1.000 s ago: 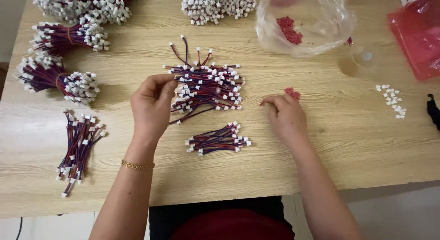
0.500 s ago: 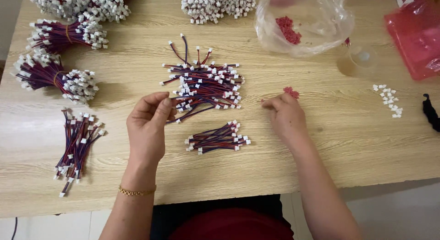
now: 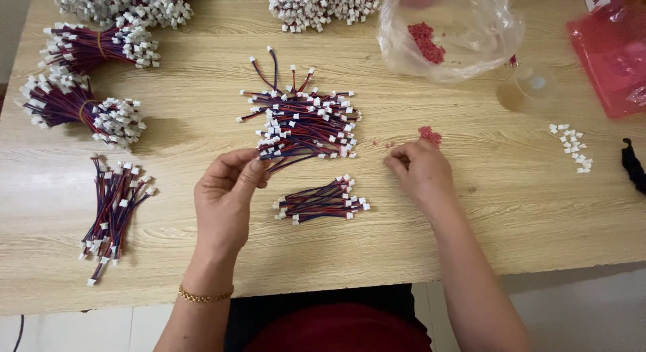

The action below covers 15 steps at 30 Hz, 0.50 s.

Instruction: Sorting and organizing small wire harnesses into neat bundles on a table

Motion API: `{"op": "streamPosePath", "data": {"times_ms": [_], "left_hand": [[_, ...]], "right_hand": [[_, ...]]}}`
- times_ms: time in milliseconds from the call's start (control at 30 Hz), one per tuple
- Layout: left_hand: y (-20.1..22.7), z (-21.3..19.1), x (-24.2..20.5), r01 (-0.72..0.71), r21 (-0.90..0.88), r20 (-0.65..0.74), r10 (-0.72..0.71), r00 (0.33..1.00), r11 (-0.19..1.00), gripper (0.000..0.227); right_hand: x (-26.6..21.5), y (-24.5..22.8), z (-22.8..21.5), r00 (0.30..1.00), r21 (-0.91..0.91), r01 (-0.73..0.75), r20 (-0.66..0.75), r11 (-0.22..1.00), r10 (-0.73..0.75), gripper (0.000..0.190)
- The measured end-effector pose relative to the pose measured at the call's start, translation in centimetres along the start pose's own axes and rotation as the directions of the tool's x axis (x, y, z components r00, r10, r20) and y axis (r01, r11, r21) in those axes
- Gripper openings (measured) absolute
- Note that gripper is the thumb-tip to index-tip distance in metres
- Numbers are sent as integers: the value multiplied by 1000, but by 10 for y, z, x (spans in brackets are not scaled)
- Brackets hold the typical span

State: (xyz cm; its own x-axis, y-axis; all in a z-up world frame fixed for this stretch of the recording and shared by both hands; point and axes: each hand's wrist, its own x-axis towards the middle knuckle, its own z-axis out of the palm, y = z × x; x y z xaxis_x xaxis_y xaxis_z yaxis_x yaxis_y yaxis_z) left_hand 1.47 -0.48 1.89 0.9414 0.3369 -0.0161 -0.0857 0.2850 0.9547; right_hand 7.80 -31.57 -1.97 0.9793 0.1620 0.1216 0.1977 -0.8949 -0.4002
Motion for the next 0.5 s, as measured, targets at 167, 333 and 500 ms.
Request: {"op": "streamPosePath", "data": {"times_ms": [167,333,500], "left_hand": [[-4,3,-10,47,29,25,-48,999,998,16],[-9,2,-14,50,24,36,-51,998,998,17],[-12,1,-15,73,18,44,-73,996,997,15]], "right_hand": [[3,-5,5,991,-75,-96,88,992,103,14],[-2,-16,-9,988,38,-151,48,988,149,17],[-2,8,0,961,381,-230,-54,895,270,9]]}}
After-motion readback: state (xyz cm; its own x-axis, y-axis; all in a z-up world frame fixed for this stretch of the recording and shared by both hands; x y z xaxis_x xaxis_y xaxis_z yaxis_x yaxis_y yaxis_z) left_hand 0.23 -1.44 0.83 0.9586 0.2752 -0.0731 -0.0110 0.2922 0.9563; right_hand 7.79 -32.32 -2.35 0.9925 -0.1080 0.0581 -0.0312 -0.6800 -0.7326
